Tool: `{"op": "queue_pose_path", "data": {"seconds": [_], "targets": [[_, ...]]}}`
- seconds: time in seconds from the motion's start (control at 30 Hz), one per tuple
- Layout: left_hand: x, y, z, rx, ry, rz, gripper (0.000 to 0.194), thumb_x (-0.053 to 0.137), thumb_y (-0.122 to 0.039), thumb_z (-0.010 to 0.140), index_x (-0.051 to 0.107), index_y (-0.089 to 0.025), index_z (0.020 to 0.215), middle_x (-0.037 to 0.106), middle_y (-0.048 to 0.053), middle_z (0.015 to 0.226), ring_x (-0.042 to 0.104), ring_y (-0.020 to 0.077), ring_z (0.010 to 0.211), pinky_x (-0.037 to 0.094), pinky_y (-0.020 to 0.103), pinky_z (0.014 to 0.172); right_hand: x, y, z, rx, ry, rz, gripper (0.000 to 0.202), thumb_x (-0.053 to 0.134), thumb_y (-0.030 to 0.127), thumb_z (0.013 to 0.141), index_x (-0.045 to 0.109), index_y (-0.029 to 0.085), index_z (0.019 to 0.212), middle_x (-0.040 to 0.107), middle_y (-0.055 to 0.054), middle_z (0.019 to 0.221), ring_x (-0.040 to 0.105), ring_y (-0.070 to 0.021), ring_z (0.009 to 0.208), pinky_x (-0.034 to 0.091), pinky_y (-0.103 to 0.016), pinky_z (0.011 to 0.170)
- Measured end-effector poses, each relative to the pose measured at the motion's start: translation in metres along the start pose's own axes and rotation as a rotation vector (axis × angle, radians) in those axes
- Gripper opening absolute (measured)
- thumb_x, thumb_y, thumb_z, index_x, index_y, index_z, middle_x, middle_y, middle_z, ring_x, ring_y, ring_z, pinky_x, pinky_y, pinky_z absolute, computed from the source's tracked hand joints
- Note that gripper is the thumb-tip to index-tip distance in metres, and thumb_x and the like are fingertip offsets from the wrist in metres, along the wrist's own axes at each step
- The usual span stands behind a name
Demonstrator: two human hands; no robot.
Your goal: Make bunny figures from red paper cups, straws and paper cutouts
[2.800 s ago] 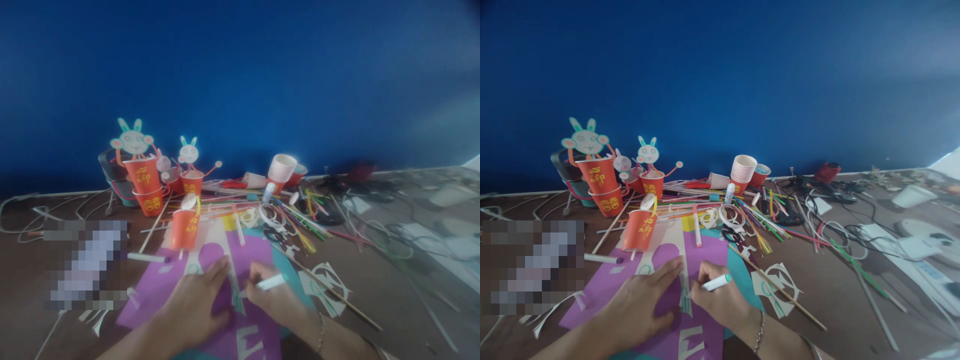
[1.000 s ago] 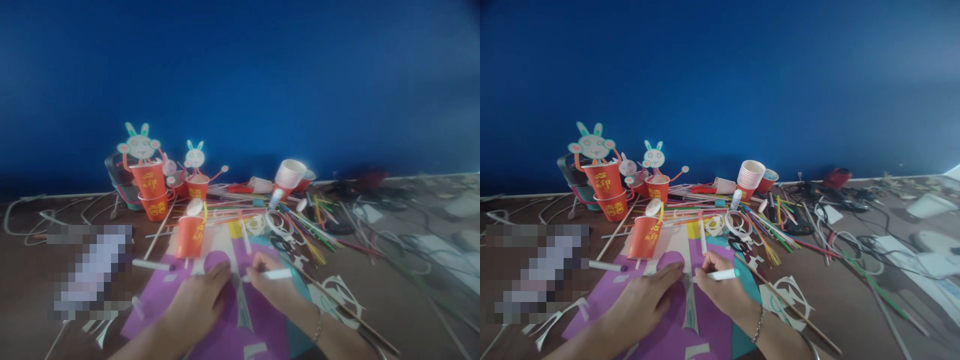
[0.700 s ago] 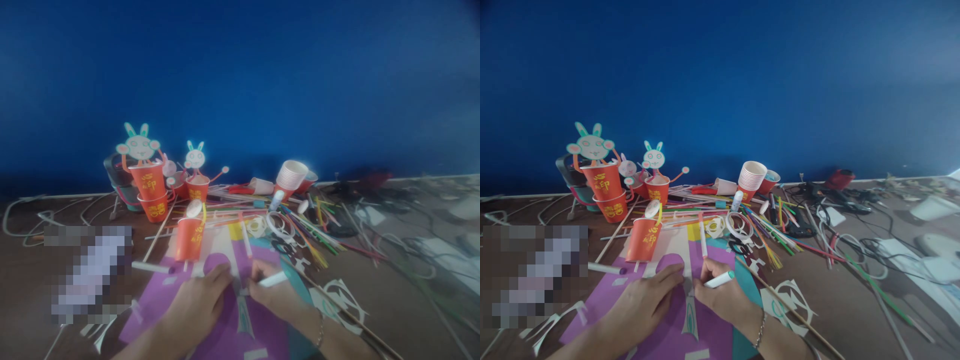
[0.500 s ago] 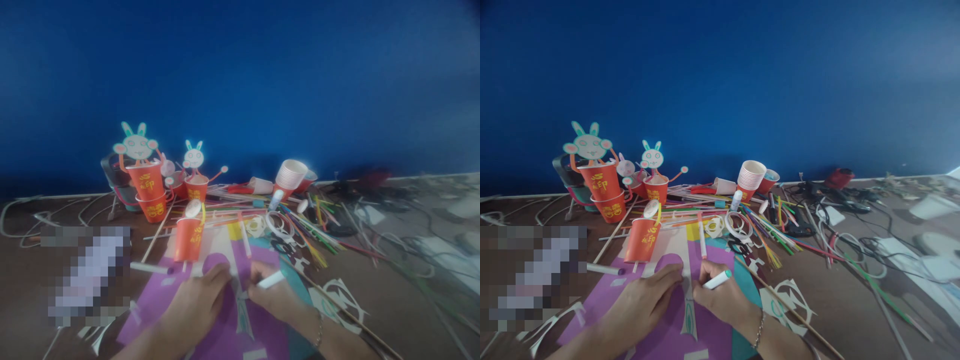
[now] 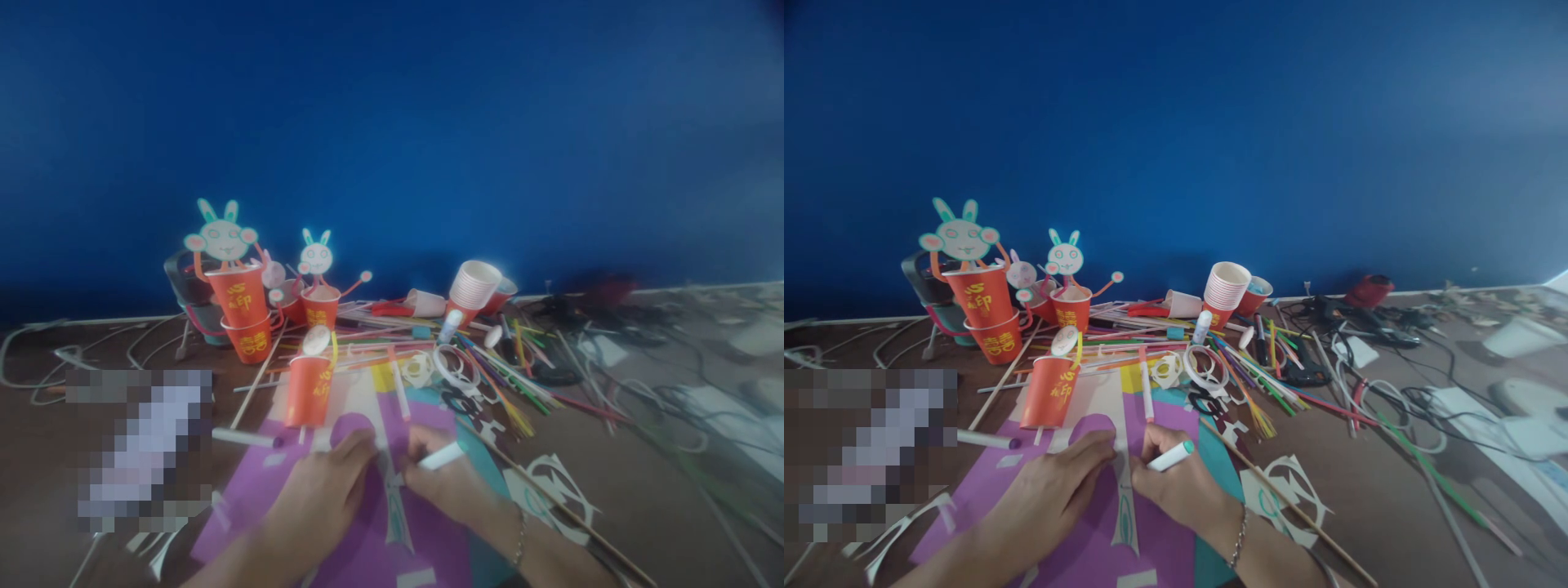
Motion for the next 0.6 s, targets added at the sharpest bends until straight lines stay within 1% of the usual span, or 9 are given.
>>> {"op": "queue_pose_path", "data": {"seconds": [0.13, 0.27, 0.43, 0.6], "targets": [[-0.0014, -0.0010, 0.0010, -0.003, -0.003, 0.001, 0.041, 0.037, -0.010, 0.087, 0.053, -0.024, 0.122, 0.057, 0.004, 0.134, 0.066, 0.0229, 0.106, 0.052, 0.038, 0.094, 0.0005, -0.0004, -0.0003, 0.001, 0.006, -0.005, 0.023, 0.052, 0.031, 0.072, 0.036, 0.022, 0.058, 0.036, 0.007, 0.053, 0.031, -0.0098, 0.052, 0.027, -0.022, 0.048], [-0.0014, -0.0012, 0.0005, -0.003, 0.000, 0.002, 0.042, 0.038, -0.010, 0.086, 0.052, -0.024, 0.123, 0.058, 0.005, 0.134, 0.066, 0.0227, 0.105, 0.052, 0.038, 0.094, 0.0008, -0.0003, -0.0011, 0.013, 0.000, -0.019, 0.023, 0.052, 0.030, 0.071, 0.036, 0.022, 0.058, 0.036, 0.007, 0.052, 0.032, -0.0100, 0.052, 0.027, -0.022, 0.047], [0.0012, 0.0008, -0.0009, -0.001, -0.007, 0.003, 0.044, 0.038, -0.009, 0.086, 0.051, -0.025, 0.125, 0.056, 0.004, 0.136, 0.067, 0.0218, 0.103, 0.052, 0.037, 0.093, 0.0010, -0.0010, -0.0014, 0.003, -0.007, -0.042, 0.022, 0.053, 0.029, 0.072, 0.037, 0.022, 0.059, 0.037, 0.007, 0.052, 0.033, -0.0103, 0.052, 0.028, -0.021, 0.046], [0.0041, 0.0028, -0.0006, 0.014, -0.033, -0.011, 0.044, 0.038, -0.009, 0.085, 0.051, -0.023, 0.125, 0.057, 0.005, 0.134, 0.067, 0.0218, 0.101, 0.053, 0.037, 0.092, 0.0013, -0.0012, -0.0008, -0.014, -0.011, -0.045, 0.023, 0.053, 0.031, 0.074, 0.038, 0.022, 0.059, 0.038, 0.007, 0.051, 0.033, -0.0103, 0.051, 0.027, -0.022, 0.047]]}}
Point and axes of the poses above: each hand's wrist, its own z-axis towards the middle knuckle, its own x-axis out of the palm, y = z × x, the point moved 4 cm from there along z, towards the middle knuckle
